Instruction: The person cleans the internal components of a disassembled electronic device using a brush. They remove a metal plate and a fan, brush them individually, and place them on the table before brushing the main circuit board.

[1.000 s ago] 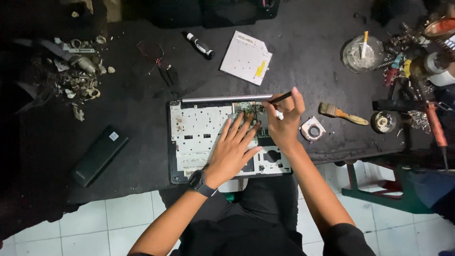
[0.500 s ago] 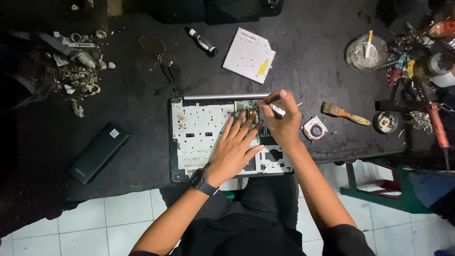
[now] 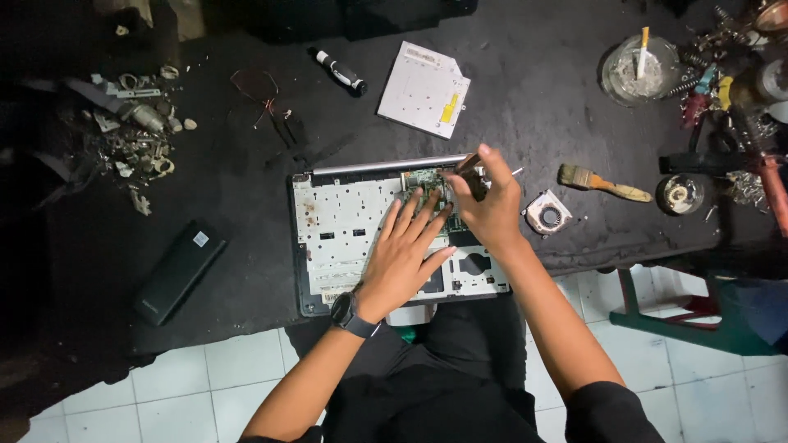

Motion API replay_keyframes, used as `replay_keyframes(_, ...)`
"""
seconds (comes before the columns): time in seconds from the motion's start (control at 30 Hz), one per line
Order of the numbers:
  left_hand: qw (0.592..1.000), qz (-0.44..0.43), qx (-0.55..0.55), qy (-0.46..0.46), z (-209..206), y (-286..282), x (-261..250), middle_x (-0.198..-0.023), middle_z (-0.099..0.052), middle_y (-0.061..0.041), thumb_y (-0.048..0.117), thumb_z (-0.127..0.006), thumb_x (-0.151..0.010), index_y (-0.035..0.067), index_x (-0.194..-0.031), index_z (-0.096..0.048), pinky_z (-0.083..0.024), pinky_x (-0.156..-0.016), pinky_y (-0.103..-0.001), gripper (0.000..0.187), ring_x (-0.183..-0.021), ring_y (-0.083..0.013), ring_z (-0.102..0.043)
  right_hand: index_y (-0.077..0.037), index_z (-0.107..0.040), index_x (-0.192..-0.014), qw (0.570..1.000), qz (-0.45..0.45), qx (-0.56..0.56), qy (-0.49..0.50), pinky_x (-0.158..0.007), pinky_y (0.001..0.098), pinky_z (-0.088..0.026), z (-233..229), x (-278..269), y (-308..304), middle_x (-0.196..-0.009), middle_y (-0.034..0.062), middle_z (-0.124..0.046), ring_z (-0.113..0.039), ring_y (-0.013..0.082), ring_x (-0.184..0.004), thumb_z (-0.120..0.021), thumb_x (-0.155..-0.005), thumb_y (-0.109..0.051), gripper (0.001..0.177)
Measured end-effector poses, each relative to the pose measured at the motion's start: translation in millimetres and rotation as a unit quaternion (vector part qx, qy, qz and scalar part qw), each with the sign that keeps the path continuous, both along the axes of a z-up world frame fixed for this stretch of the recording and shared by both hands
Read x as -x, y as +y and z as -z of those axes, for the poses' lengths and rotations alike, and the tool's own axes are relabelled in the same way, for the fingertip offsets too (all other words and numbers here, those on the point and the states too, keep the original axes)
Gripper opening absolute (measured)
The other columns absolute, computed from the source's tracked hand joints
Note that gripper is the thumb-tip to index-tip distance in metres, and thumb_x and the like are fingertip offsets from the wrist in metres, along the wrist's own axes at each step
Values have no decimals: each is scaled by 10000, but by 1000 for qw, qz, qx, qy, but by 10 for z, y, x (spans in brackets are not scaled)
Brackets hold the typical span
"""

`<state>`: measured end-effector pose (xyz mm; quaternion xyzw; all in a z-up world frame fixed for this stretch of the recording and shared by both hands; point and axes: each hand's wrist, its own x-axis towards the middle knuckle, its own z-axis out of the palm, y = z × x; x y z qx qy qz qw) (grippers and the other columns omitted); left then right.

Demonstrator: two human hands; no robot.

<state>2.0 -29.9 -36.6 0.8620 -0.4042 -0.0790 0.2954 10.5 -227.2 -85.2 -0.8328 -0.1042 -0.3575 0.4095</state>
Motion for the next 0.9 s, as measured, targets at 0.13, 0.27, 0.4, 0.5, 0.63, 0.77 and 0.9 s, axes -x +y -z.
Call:
replay_keyframes(0.13, 1000, -6, 2, 3, -4, -13, -4, -1634, -354, -137, 424, -537, -1042, 125, -1529, -446, -62, -1265, -517, 579, -1542, -336, -222, -41, -191, -1563, 1000, -4, -17, 20, -795, 530, -594, -194, 34, 107, -1112, 184, -689, -723, 401, -987, -630, -999, 120, 733)
replay_keyframes(0.27, 1000, -2, 4, -2, 21, -19, -6, -1619, -374, -145, 423, -540, -1045, 125, -1526, -454, -75, -1261, -522, 572, -1532, -342, -237, -76, -329, -1524, 999, 21, 46, -15, -696, 534, -548, -8, -7, -23, -1039, 207, -636, -668, 421, -879, -797, -848, 125, 846)
replay_keyframes(0.4, 1000, 1, -1, 14, -14, -14, -14, -1623, -367, -150, 429, -529, -1043, 116, -1528, -445, -54, -1265, -524, 583, -1541, -347, -217, -62, -256, -1550, 1000, 10, 2, -11, -773, 508, -555, -69, -12, 17, -1047, 174, -651, -676, 385, -905, -740, -899, 126, 832)
replay_keyframes(0.5, 1000, -2, 6, 14, -19, -14, -15, -1621, -371, -149, 429, -524, -1045, 115, -1527, -447, -60, -1264, -525, 580, -1540, -346, -221, -53, -317, -1530, 999, 19, 25, -26, -765, 494, -555, 49, -18, -30, -1050, 164, -655, -675, 368, -901, -796, -871, 100, 829)
replay_keyframes(0.63, 1000, -5, 13, 7, -13, -1, -3, -1633, -352, -142, 426, -528, -1046, 111, -1523, -457, -65, -1265, -524, 576, -1541, -345, -216, -45, -339, -1505, 998, 20, 46, -49, -765, 516, -538, 3, -29, -39, -1067, 189, -644, -647, 400, -912, -805, -861, 85, 806)
replay_keyframes(0.77, 1000, -7, 19, 5, -35, 10, -3, -1601, -400, -159, 421, -528, -1046, 87, -1485, -499, -66, -1265, -521, 552, -1535, -351, -233, -52, -385, -1481, 999, 36, 22, -30, -743, 490, -542, 75, 14, -34, -1056, 184, -612, -651, 389, -899, -811, -862, 106, 768)
replay_keyframes(0.9, 1000, -5, 21, -10, -32, 14, -8, -1601, -400, -161, 415, -535, -1045, 89, -1488, -496, -88, -1263, -532, 552, -1530, -355, -251, -27, -355, -1485, 997, 39, 50, -47, -765, 484, -546, 11, 15, -16, -1076, 175, -610, -636, 380, -912, -773, -876, 129, 755)
